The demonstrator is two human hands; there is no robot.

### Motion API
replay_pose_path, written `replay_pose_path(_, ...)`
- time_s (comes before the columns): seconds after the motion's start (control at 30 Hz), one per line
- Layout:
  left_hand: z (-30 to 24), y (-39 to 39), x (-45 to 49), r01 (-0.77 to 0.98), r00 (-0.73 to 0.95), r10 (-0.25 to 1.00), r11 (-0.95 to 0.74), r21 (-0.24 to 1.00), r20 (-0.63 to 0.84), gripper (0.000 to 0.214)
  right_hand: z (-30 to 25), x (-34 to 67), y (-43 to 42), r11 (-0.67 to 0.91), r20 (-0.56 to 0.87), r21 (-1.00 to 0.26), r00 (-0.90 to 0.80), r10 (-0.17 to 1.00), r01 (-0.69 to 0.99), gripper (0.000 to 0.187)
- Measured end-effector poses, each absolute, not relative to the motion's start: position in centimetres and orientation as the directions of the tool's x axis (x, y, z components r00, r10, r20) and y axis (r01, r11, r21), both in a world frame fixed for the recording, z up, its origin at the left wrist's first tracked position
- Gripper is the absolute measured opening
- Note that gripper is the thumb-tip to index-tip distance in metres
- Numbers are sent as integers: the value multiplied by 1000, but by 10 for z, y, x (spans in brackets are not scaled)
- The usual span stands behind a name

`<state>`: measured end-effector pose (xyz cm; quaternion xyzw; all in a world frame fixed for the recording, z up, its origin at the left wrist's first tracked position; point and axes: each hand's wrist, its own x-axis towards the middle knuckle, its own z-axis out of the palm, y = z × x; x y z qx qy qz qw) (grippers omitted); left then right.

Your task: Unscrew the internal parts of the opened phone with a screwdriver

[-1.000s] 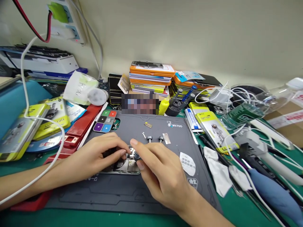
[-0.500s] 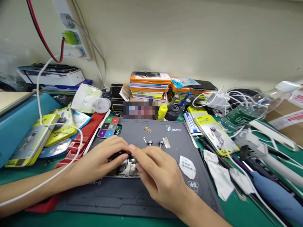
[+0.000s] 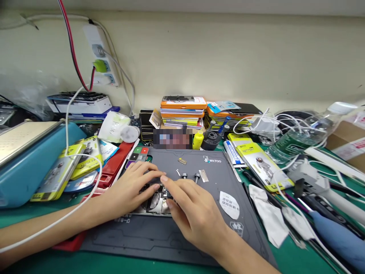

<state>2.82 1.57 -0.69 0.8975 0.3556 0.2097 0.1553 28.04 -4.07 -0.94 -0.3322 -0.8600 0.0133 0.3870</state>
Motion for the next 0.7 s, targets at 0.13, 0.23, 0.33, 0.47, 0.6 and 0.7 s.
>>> replay_pose_path(0.13,-2,23,28,656,626,720,-694,297,300,37,-11,280,-42,766,660,-281,-463,592,579,64)
replay_pose_path(0.23,1,40,29,704,604,719,-684,194,344,49,-9,279,-43,770,657,-282,-469,590,573,63)
replay_pose_path(0.33,2,65,31,715,622,690,-693,91,369,56,-8,278,-44,782,659,-271,-483,576,561,64)
replay_pose_path(0.47,2,99,32,717,647,660,-697,-12,382,54,-6,277,-45,794,671,-256,-490,557,552,65)
replay_pose_path(0.6,-1,115,33,728,646,652,-682,-65,396,46,-7,277,-45,792,676,-252,-485,556,557,66)
replay_pose_path(0.7,-5,116,33,722,657,643,-686,-85,395,45,-8,278,-46,793,677,-248,-486,552,556,64)
